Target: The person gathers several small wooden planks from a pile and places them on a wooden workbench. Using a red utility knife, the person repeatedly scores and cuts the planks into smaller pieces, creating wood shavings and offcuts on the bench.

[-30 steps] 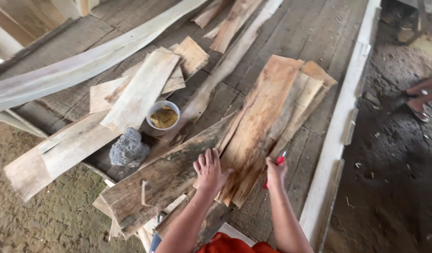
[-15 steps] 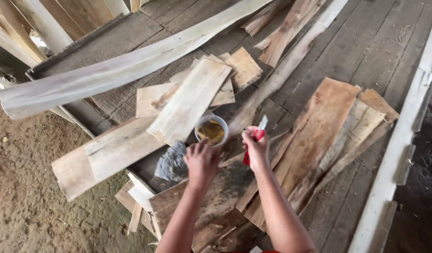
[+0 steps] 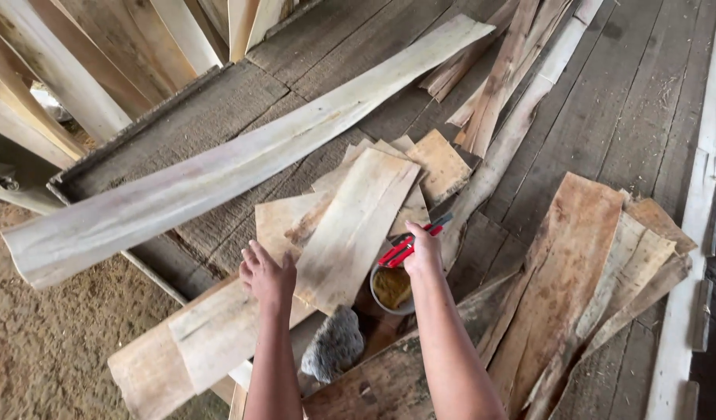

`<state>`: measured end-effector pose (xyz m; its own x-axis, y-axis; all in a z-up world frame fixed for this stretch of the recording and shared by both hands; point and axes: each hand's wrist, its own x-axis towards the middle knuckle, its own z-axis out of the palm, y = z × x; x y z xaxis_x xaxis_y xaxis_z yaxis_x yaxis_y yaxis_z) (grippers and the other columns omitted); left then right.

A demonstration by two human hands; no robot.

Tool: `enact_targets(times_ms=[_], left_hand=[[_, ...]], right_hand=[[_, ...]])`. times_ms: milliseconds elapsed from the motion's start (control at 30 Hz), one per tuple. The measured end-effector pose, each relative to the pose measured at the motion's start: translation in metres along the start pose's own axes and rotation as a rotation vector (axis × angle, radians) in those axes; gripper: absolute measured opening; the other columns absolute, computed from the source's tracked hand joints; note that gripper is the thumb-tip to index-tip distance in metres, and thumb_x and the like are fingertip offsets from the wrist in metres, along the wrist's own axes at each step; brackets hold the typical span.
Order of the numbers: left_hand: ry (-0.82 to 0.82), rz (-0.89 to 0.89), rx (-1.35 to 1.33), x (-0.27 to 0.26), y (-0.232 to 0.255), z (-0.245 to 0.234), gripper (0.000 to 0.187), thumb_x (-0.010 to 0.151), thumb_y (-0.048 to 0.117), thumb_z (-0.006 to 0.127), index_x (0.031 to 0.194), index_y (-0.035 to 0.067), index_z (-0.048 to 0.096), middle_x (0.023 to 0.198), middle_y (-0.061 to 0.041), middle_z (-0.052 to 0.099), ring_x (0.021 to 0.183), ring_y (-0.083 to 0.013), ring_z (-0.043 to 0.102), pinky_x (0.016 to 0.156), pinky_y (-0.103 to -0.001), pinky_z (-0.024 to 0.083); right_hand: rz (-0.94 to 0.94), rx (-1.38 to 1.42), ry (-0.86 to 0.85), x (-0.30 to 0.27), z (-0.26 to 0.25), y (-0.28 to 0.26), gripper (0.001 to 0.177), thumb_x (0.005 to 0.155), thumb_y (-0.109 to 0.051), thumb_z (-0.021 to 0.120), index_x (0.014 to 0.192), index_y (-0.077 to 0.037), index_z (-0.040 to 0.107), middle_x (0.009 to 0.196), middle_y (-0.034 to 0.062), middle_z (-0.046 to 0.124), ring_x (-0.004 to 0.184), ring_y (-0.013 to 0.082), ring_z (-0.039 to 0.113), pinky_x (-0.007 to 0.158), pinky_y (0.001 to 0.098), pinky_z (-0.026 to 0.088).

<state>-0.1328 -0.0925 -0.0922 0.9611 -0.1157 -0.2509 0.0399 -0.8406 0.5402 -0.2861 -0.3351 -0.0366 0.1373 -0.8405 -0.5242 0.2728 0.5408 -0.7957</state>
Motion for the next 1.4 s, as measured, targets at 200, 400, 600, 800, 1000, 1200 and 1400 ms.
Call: enact_targets(times_ms=[200,400,600,800,1000,1200,1400], left_hand=[[-0.035,-0.041,-0.006,0.044,-0.004,0.006,0.095,0.089,0.07,0.048,0.162,0.016,0.021,0.152,-0.012,0.048,0.138,-0.0379,0.04,0.108,-0.06,0.031],[-0.129,-0.06,-0.004,0.067,-0.015,0.008,0.077,0.087,0.077,0.054,0.143,0.023,0.059,0.137,-0.007,0.057,0.125,-0.0332,0.053,0.103,-0.051,0.034],[-0.279,-0.031,-0.062,0.06,0.008,-0.015,0.088,0.079,0.08,0.064,0.136,0.018,0.039,0.133,-0.018,0.063,0.13,-0.0356,0.058,0.114,-0.058,0.03],[-0.236,-0.014,-0.183,0.056,0.03,-0.053,0.09,0.077,0.061,0.078,0.137,0.014,0.029,0.131,-0.023,0.065,0.128,-0.0369,0.06,0.116,-0.051,0.031],[0.012,0.079,-0.184,0.042,0.068,-0.118,0.084,0.08,0.055,0.079,0.136,0.015,0.032,0.128,-0.027,0.064,0.125,-0.0398,0.06,0.114,-0.053,0.026],[0.09,0.139,-0.217,-0.007,0.085,-0.18,0.085,0.081,0.052,0.08,0.14,0.008,0.037,0.13,-0.031,0.062,0.125,-0.0417,0.058,0.111,-0.054,0.025],[0.043,0.109,-0.148,-0.09,0.089,-0.178,0.086,0.077,0.059,0.079,0.135,0.013,0.036,0.129,-0.026,0.065,0.122,-0.0396,0.062,0.11,-0.053,0.028]], right_hand=[[0.034,-0.037,0.115,0.143,-0.039,0.062,0.06,0.069,-0.009,0.092,0.118,-0.003,0.057,0.111,0.0157,0.061,0.104,0.0326,0.066,0.089,0.0517,0.053],[0.173,-0.115,0.113,0.022,0.029,0.009,0.066,0.068,-0.005,0.09,0.123,-0.006,0.054,0.108,0.011,0.059,0.104,0.0268,0.063,0.097,0.0474,0.052],[0.05,-0.267,0.088,0.169,-0.028,0.075,0.064,0.065,-0.004,0.094,0.118,-0.006,0.059,0.1,0.0159,0.066,0.089,0.0346,0.068,0.074,0.0578,0.057],[-0.004,-0.304,-0.047,0.115,0.04,0.045,0.05,0.069,-0.011,0.093,0.108,-0.012,0.061,0.087,0.0116,0.066,0.071,0.0325,0.068,0.056,0.0478,0.057],[-0.173,-0.282,-0.11,0.038,0.094,-0.002,0.043,0.074,-0.019,0.091,0.103,-0.014,0.061,0.085,0.0019,0.059,0.076,0.0194,0.058,0.055,0.0383,0.054],[-0.274,-0.232,-0.166,-0.025,0.096,-0.055,0.032,0.075,-0.017,0.09,0.096,-0.011,0.067,0.081,0.0016,0.055,0.076,0.0171,0.054,0.052,0.0364,0.052],[-0.345,-0.305,-0.167,-0.085,0.033,-0.109,0.035,0.076,-0.018,0.09,0.095,-0.012,0.061,0.08,-0.0005,0.054,0.073,0.0127,0.054,0.059,0.0283,0.047]])
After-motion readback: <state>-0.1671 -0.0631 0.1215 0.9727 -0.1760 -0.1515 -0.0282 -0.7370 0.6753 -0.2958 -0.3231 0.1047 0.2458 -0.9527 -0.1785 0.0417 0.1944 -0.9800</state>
